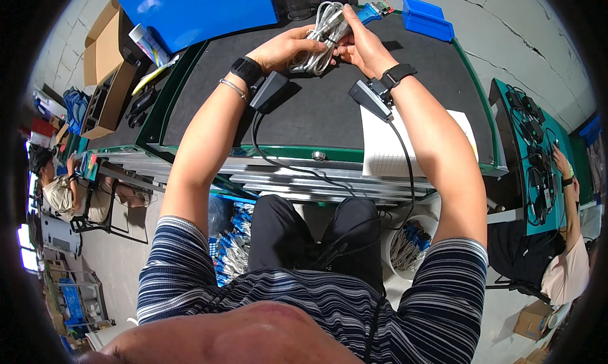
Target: Bundling and organizing various cables and electronic components at a workshop bench.
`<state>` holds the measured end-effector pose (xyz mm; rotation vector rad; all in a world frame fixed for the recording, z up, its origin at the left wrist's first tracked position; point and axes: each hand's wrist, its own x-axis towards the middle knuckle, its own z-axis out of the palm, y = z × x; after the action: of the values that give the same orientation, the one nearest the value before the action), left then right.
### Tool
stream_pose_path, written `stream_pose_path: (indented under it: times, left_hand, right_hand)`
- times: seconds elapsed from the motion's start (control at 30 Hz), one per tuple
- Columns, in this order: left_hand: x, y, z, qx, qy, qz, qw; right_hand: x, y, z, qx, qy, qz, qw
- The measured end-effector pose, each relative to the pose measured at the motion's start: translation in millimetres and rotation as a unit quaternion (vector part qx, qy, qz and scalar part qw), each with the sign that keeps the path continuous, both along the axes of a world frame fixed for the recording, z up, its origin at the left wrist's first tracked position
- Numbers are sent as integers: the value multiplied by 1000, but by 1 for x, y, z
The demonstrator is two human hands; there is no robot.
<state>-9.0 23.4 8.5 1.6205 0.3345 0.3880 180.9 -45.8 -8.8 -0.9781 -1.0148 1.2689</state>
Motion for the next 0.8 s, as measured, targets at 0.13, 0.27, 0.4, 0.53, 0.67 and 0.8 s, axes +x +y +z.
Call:
stream_pose_path:
  times: [0.13, 0.27, 0.4, 0.53, 0.67, 0.8]
  left_hand:
    - [-2, 6, -2, 31, 10, -19, 999]
    - [1, 0, 0, 65, -5, -21, 998]
    - [-2, -2, 4, 84, 35, -13, 996]
    - [-5, -3, 5, 102, 53, -8, 993]
    - [-6, -8, 8, 82, 37, -53, 995]
    - [-8, -12, 15, 43, 59, -74, 995]
  right_hand:
    - [-2, 1, 0, 1, -2, -2, 1000]
    - [11, 6, -4, -1, -21, 58, 998]
    - [-1, 1, -3, 54, -25, 13, 998]
    - [-15, -14, 8, 116, -78, 2, 990]
    - [-17, -24, 19, 148, -80, 33, 985]
    - [-12, -23, 22, 157, -104, 38, 981]
